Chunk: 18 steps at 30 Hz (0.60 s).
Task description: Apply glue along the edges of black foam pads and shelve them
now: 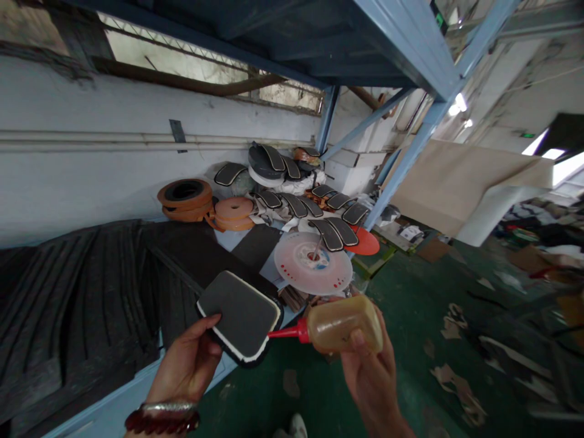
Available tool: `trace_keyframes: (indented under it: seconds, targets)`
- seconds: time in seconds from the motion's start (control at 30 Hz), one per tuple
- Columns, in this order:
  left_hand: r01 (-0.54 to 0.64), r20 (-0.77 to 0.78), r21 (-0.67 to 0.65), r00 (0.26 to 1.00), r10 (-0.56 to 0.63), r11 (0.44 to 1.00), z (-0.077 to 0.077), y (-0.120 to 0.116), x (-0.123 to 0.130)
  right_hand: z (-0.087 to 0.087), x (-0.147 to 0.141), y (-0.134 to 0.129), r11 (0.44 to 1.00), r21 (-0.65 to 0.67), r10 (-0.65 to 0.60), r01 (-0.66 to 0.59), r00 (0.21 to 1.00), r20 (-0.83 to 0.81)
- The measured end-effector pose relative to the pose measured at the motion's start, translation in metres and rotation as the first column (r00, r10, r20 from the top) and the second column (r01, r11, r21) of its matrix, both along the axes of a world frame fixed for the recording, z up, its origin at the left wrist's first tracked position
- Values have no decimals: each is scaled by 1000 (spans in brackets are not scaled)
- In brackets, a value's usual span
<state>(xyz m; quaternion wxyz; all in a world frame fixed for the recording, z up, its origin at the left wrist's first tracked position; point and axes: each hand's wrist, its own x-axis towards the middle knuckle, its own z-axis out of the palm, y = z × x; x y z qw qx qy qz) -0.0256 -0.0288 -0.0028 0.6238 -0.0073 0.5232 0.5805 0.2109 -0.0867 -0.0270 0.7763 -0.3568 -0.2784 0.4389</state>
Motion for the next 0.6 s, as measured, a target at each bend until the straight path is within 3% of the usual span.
trace_keyframes:
  seconds: [0.37,0.47,0.6]
  targets:
    - [-33,-19,19,999,33,999,-4,8,8,-13,-9,-2,990,-49,128,-134,986,-104]
    - [-40,-33,12,999,40,999,-5,8,9,-8,-2,9,995,-79,48,-56,994,-100]
    - [-50,-33,10,998,51,999,-6,9,8,-3,6,17,996,-25,-87,86,993,-75]
